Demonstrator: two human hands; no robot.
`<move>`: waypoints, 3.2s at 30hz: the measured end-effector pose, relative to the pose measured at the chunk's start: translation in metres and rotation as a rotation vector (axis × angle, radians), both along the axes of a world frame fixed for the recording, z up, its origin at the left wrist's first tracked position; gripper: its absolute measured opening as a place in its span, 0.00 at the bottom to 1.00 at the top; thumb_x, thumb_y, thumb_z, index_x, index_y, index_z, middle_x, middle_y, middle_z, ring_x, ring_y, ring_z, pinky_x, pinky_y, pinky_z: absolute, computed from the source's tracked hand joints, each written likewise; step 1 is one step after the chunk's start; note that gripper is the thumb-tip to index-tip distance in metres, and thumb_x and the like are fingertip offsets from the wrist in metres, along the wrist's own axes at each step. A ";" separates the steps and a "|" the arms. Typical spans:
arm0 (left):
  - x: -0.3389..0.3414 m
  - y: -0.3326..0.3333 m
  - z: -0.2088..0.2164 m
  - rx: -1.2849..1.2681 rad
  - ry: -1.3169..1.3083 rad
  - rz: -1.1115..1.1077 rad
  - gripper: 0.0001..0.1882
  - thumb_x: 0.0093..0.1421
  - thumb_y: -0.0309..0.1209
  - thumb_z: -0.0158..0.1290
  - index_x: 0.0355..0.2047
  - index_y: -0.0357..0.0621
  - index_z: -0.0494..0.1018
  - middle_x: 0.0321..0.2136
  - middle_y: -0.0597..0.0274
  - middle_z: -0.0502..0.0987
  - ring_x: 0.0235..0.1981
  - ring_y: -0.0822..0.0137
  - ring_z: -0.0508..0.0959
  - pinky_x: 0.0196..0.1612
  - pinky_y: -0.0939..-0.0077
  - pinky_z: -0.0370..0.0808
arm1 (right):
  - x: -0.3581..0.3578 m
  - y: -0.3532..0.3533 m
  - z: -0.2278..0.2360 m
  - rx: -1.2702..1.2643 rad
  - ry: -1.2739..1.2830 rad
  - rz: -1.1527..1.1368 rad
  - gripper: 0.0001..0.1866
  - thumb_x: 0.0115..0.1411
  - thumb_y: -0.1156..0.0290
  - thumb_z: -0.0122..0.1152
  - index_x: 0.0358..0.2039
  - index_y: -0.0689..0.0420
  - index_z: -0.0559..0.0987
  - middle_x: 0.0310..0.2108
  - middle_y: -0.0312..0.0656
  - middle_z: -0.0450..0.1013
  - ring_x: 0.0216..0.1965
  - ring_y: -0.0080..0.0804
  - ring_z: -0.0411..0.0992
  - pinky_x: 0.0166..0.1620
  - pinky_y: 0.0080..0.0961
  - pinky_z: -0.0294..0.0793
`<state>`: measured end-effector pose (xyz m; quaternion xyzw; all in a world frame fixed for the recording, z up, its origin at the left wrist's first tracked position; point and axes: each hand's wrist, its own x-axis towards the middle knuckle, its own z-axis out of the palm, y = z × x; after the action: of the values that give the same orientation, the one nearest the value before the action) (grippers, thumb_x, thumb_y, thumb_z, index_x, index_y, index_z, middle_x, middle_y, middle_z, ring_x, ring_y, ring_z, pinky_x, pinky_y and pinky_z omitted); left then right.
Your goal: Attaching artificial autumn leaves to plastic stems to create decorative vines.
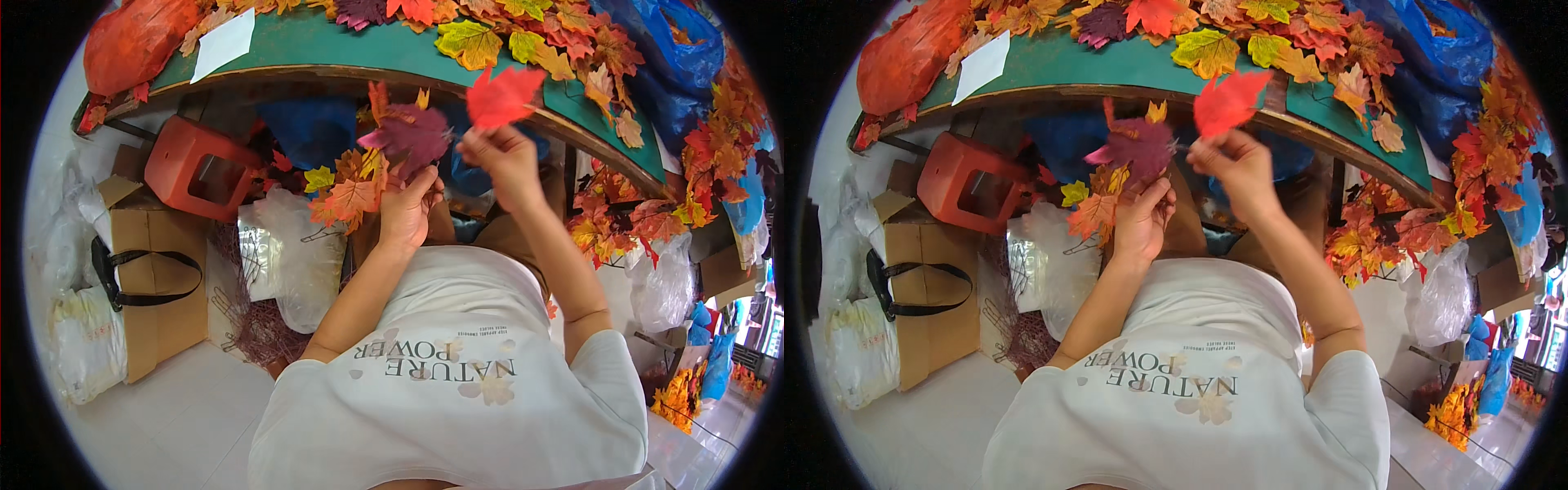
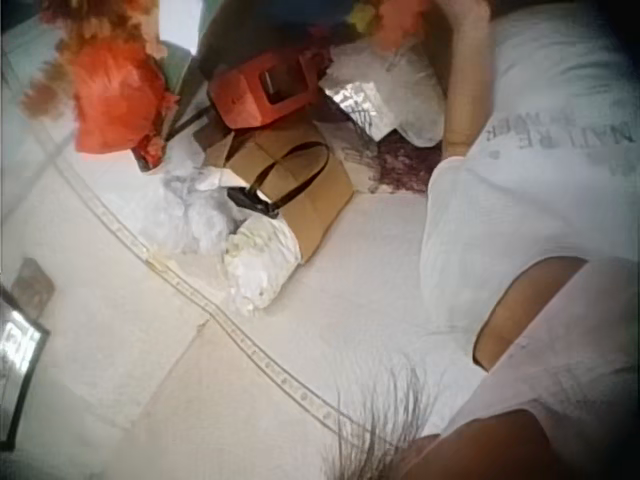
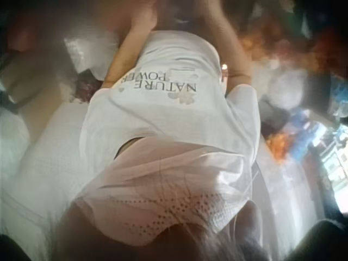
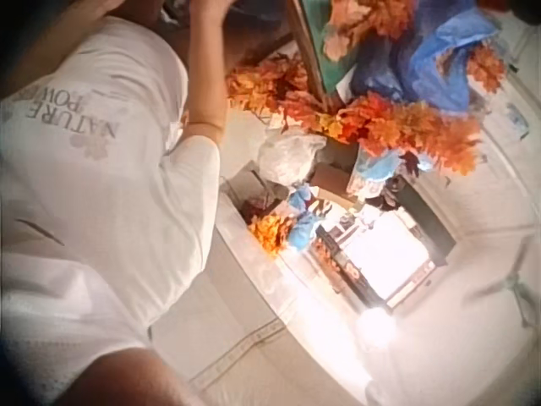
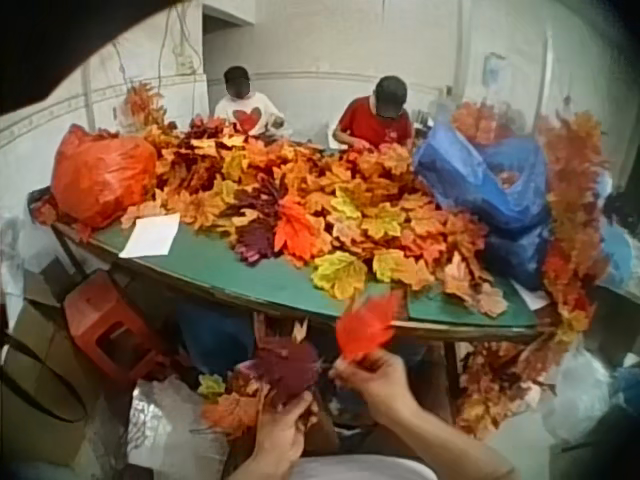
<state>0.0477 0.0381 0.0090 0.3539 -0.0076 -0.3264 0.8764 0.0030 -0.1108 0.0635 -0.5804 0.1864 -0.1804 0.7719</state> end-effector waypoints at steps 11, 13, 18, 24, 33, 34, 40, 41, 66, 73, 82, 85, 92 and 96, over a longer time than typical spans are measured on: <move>-0.011 0.004 0.002 -0.018 0.032 0.008 0.12 0.55 0.23 0.54 0.40 0.43 0.71 0.31 0.66 0.75 0.27 0.75 0.74 0.26 0.85 0.71 | -0.020 0.029 -0.026 0.368 0.006 -0.124 0.06 0.55 0.73 0.60 0.32 0.61 0.77 0.28 0.39 0.75 0.28 0.25 0.73 0.33 0.17 0.74; -0.012 0.003 0.007 0.013 0.029 -0.057 0.11 0.55 0.22 0.54 0.40 0.42 0.71 0.30 0.65 0.75 0.28 0.75 0.75 0.25 0.86 0.71 | -0.019 0.031 -0.038 0.421 -0.012 -0.079 0.06 0.56 0.73 0.60 0.32 0.61 0.77 0.28 0.39 0.75 0.28 0.24 0.73 0.32 0.17 0.75; -0.009 0.001 0.005 0.034 0.027 -0.022 0.11 0.55 0.22 0.53 0.40 0.42 0.71 0.28 0.66 0.74 0.26 0.75 0.75 0.24 0.87 0.70 | -0.019 0.034 -0.051 0.506 0.011 0.067 0.05 0.57 0.71 0.59 0.31 0.59 0.76 0.27 0.37 0.74 0.27 0.21 0.72 0.31 0.16 0.75; -0.010 0.000 0.007 0.022 0.024 -0.024 0.11 0.55 0.21 0.53 0.39 0.39 0.70 0.26 0.65 0.74 0.24 0.75 0.75 0.23 0.88 0.70 | -0.021 0.030 -0.052 0.587 0.061 0.093 0.08 0.58 0.67 0.58 0.32 0.59 0.75 0.28 0.35 0.74 0.27 0.22 0.73 0.32 0.17 0.74; -0.007 0.002 0.004 0.057 0.002 -0.054 0.11 0.55 0.20 0.53 0.39 0.39 0.70 0.27 0.64 0.74 0.23 0.75 0.74 0.23 0.88 0.69 | -0.021 0.034 -0.053 0.504 0.032 0.064 0.08 0.59 0.67 0.57 0.31 0.59 0.74 0.28 0.36 0.73 0.27 0.22 0.72 0.33 0.18 0.74; -0.007 0.002 0.006 0.062 0.001 -0.057 0.11 0.55 0.20 0.53 0.39 0.39 0.70 0.27 0.64 0.74 0.23 0.75 0.74 0.23 0.87 0.69 | -0.021 0.033 -0.053 0.505 0.033 0.064 0.08 0.59 0.67 0.57 0.31 0.59 0.74 0.28 0.36 0.73 0.27 0.22 0.72 0.33 0.18 0.74; -0.007 0.001 0.000 0.059 0.006 -0.050 0.10 0.54 0.20 0.53 0.38 0.38 0.71 0.27 0.64 0.74 0.23 0.75 0.74 0.23 0.87 0.69 | -0.022 0.034 -0.052 0.496 0.054 0.063 0.08 0.59 0.68 0.57 0.31 0.60 0.74 0.28 0.37 0.73 0.29 0.21 0.72 0.34 0.17 0.74; -0.007 0.001 -0.001 0.060 0.007 -0.050 0.10 0.54 0.20 0.53 0.38 0.38 0.71 0.27 0.64 0.74 0.23 0.75 0.74 0.23 0.87 0.69 | -0.022 0.034 -0.052 0.488 0.035 0.094 0.07 0.59 0.68 0.57 0.31 0.60 0.74 0.28 0.37 0.73 0.29 0.21 0.72 0.35 0.17 0.74; -0.004 -0.001 0.000 0.056 -0.107 -0.077 0.13 0.54 0.20 0.54 0.41 0.35 0.70 0.27 0.61 0.75 0.26 0.74 0.75 0.26 0.85 0.71 | -0.023 0.038 -0.064 0.622 -0.065 0.095 0.11 0.61 0.66 0.53 0.31 0.62 0.74 0.25 0.39 0.72 0.26 0.26 0.70 0.31 0.22 0.73; -0.005 -0.002 -0.004 0.088 -0.120 -0.054 0.13 0.54 0.20 0.54 0.41 0.35 0.69 0.27 0.62 0.74 0.26 0.74 0.74 0.27 0.83 0.71 | -0.023 0.038 -0.061 0.616 -0.056 0.088 0.11 0.61 0.66 0.54 0.31 0.62 0.74 0.25 0.39 0.72 0.26 0.26 0.70 0.31 0.21 0.73; -0.005 -0.001 -0.005 0.134 -0.134 -0.044 0.13 0.54 0.19 0.54 0.41 0.35 0.70 0.28 0.61 0.74 0.25 0.74 0.74 0.27 0.83 0.71 | -0.023 0.040 -0.066 0.526 -0.078 0.073 0.10 0.60 0.68 0.56 0.31 0.62 0.75 0.28 0.38 0.72 0.27 0.24 0.70 0.31 0.21 0.73; -0.004 -0.001 -0.004 0.151 -0.132 -0.037 0.13 0.53 0.19 0.54 0.40 0.35 0.70 0.28 0.61 0.74 0.26 0.74 0.74 0.27 0.82 0.72 | -0.024 0.044 -0.068 0.488 -0.080 0.014 0.09 0.59 0.69 0.57 0.31 0.63 0.75 0.29 0.38 0.73 0.28 0.23 0.71 0.32 0.20 0.72; -0.007 -0.003 -0.006 0.130 -0.117 -0.001 0.12 0.53 0.19 0.54 0.39 0.35 0.71 0.30 0.60 0.74 0.26 0.73 0.74 0.28 0.82 0.72 | -0.022 0.045 -0.071 0.156 -0.092 -0.127 0.07 0.58 0.71 0.58 0.33 0.61 0.75 0.29 0.35 0.72 0.27 0.21 0.70 0.30 0.18 0.71; -0.005 -0.005 -0.007 0.140 -0.160 0.005 0.12 0.53 0.18 0.54 0.40 0.34 0.70 0.32 0.59 0.75 0.27 0.73 0.75 0.30 0.82 0.73 | -0.023 0.048 -0.070 0.267 -0.089 -0.145 0.07 0.58 0.70 0.58 0.34 0.61 0.75 0.29 0.36 0.72 0.28 0.21 0.69 0.31 0.18 0.70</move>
<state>0.0423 0.0332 0.0022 0.4394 -0.0537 -0.2948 0.8469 -0.0202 -0.0632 -0.0064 -0.4491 0.2159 -0.2349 0.8345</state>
